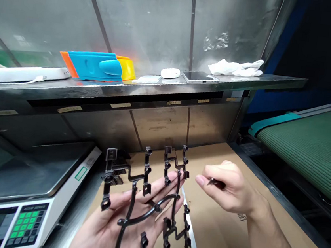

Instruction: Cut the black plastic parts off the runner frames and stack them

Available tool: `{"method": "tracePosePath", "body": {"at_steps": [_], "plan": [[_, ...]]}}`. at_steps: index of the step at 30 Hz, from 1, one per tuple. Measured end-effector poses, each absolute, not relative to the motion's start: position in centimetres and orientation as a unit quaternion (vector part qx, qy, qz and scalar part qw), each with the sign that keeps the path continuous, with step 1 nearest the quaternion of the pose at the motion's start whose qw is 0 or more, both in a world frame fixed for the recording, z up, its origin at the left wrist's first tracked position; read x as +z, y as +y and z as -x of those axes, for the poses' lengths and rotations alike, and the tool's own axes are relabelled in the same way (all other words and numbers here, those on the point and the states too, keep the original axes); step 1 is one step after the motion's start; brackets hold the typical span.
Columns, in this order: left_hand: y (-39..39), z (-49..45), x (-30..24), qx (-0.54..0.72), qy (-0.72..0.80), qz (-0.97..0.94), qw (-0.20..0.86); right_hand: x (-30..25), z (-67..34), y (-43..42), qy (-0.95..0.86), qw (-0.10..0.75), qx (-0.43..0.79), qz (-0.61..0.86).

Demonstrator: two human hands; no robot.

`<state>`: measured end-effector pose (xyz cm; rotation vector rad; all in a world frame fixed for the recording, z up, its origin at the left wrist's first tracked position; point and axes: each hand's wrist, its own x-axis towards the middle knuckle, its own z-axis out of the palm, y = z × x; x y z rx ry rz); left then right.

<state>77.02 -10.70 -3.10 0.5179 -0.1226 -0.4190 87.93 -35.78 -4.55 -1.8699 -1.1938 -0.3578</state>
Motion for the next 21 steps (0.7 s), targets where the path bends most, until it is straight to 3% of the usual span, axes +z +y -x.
{"method": "tracePosePath", "body": {"at_steps": [9,13,17,21], "plan": [[-12.8,-77.0,-1.9,-0.129,0.006,-0.298,0.946,-3.8,-86.8,-34.1,-0.299,0.548,-0.009,0.781],[-12.8,-78.5,-3.2,-0.097,-0.015,-0.343,0.934,-3.7,-86.8,-32.6,-0.205,0.591,-0.046,0.779],[-13.7,-80.2,-4.3,-0.210,-0.030,-0.407,0.888,-3.6,-86.1,-31.8,-0.182,0.645,-0.067,0.739],[-15.6,-80.9,-6.4,-0.208,0.008,-0.413,0.887,-3.6,-84.2,-31.0,-0.233,0.648,0.051,0.723]]}}
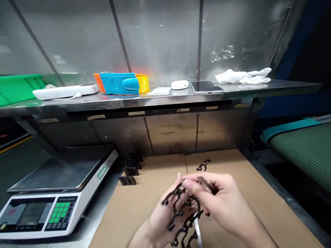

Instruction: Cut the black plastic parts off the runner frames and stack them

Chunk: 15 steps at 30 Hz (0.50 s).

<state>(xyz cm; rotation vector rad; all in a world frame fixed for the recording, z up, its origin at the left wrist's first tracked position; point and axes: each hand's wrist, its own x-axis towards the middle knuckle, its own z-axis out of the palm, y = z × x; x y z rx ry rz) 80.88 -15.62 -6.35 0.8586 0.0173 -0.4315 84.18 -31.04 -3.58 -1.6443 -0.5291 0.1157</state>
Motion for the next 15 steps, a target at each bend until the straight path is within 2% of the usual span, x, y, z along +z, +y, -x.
{"method": "tracePosePath", "body": {"at_steps": [2,4,7,10,15], "plan": [[-16.4,-80.7,-7.4,-0.160,0.074,-0.400,0.899,-3.5,-83.3,-30.9,-0.280,0.630,0.112,0.715],[-16.8,-80.5,-7.8,-0.101,0.092,-0.368,0.920,-3.2,-82.9,-31.5,-0.297,0.632,0.119,0.706],[-16.8,-80.5,-6.9,-0.058,0.012,-0.280,0.958,-2.6,-83.5,-33.7,-0.248,0.683,0.037,0.686],[-16.3,-80.5,-5.0,-0.074,-0.056,-0.206,0.974,-2.2,-84.9,-36.2,-0.195,0.727,-0.033,0.658],[-15.4,-79.7,-3.1,-0.074,-0.101,-0.179,0.976,-2.8,-86.0,-36.7,-0.231,0.684,-0.051,0.690]]}}
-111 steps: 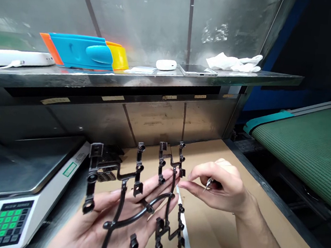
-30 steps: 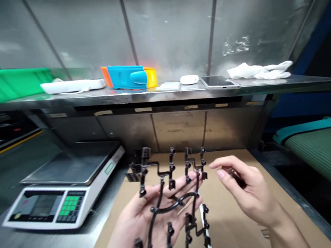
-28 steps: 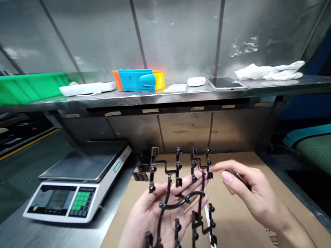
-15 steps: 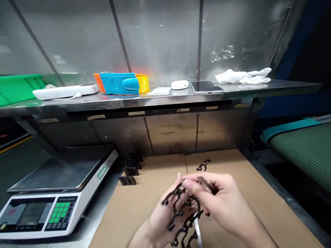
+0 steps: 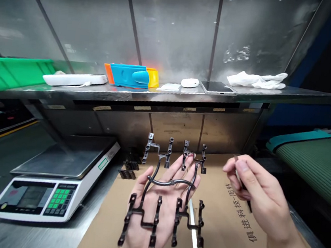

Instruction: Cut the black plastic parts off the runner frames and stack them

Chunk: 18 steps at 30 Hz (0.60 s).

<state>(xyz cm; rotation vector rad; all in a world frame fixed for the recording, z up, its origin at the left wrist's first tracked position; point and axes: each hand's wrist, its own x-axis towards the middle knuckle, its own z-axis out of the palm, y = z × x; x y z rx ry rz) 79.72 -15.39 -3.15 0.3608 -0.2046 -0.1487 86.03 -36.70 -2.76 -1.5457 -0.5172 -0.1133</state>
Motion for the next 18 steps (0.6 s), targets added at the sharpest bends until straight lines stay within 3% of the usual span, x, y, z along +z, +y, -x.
{"method": "tracePosePath", "body": {"at_steps": [11,18], "plan": [[-14.4,-77.4,-2.5,-0.107,-0.137,-0.180,0.968,-4.4,-87.2,-34.8,-0.425,0.437,-0.189,0.769],[-12.7,-78.4,-5.0,-0.151,-0.210,-0.180,0.949,-4.7,-87.7,-34.7,-0.442,0.386,-0.237,0.774]]}}
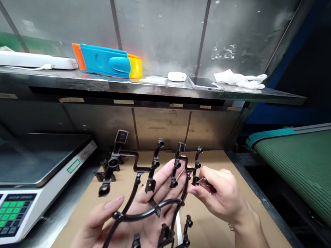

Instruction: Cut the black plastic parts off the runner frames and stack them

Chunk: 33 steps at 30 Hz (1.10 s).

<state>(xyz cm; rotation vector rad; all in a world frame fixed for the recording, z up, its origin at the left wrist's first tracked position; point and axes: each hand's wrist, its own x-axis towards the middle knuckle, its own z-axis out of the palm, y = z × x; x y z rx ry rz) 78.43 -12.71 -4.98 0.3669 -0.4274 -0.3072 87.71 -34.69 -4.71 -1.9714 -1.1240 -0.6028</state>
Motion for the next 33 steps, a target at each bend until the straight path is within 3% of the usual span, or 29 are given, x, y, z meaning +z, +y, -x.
{"method": "tracePosePath", "body": {"at_steps": [5,15,33], "plan": [[-12.4,-79.1,-6.4,-0.156,-0.215,-0.231,0.936,-4.7,-87.8,-34.8,-0.435,0.374,-0.247,0.781],[-14.0,-78.5,-3.0,-0.179,-0.256,-0.242,0.919,-4.4,-87.8,-34.6,-0.437,0.362,-0.276,0.776],[-13.6,-77.1,-1.8,-0.124,-0.187,-0.255,0.941,-4.8,-88.1,-34.8,-0.462,0.352,-0.250,0.775]]}}
